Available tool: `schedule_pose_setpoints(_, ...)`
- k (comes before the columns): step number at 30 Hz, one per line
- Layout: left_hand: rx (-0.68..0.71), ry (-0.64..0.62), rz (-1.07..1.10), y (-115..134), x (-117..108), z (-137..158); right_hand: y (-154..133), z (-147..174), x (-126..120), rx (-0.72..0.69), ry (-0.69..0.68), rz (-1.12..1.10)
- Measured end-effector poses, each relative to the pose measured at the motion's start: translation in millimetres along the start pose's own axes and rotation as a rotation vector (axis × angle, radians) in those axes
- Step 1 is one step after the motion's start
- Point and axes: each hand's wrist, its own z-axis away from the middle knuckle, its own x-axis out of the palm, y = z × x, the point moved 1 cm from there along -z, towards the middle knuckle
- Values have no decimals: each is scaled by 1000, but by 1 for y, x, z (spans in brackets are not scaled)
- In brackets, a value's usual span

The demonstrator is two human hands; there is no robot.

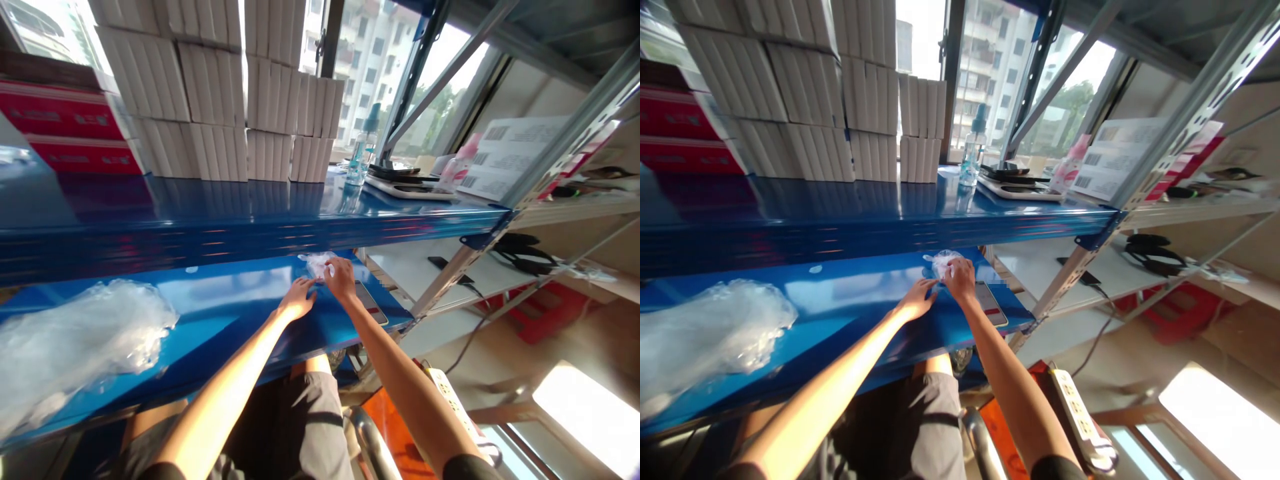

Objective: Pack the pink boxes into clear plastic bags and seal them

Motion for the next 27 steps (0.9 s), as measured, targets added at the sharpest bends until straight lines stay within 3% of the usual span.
schedule_pose_setpoints(3, -20, 86, -45, -7, -26, 24, -36, 8, 2, -165, -41, -157)
schedule_pose_setpoints(6, -72, 173, -103, -16, -63, 59, -78, 18, 4, -235, -90, -290)
schedule_pose_setpoints(10, -142, 272, -211, -27, -122, 120, -143, 32, 9, -243, -203, -539)
schedule_pose_setpoints(15, -313, 359, -339, -42, -198, 206, -235, 54, 28, -193, -439, -796)
schedule_pose_setpoints(20, -427, 516, -440, -73, -256, 297, -314, 73, 58, -231, -601, -816)
schedule_pose_setpoints(23, -519, 477, -486, -95, -273, 335, -351, 81, 71, -274, -631, -718)
schedule_pose_setpoints(27, -562, 400, -477, -112, -280, 355, -385, 83, 82, -434, -637, -509)
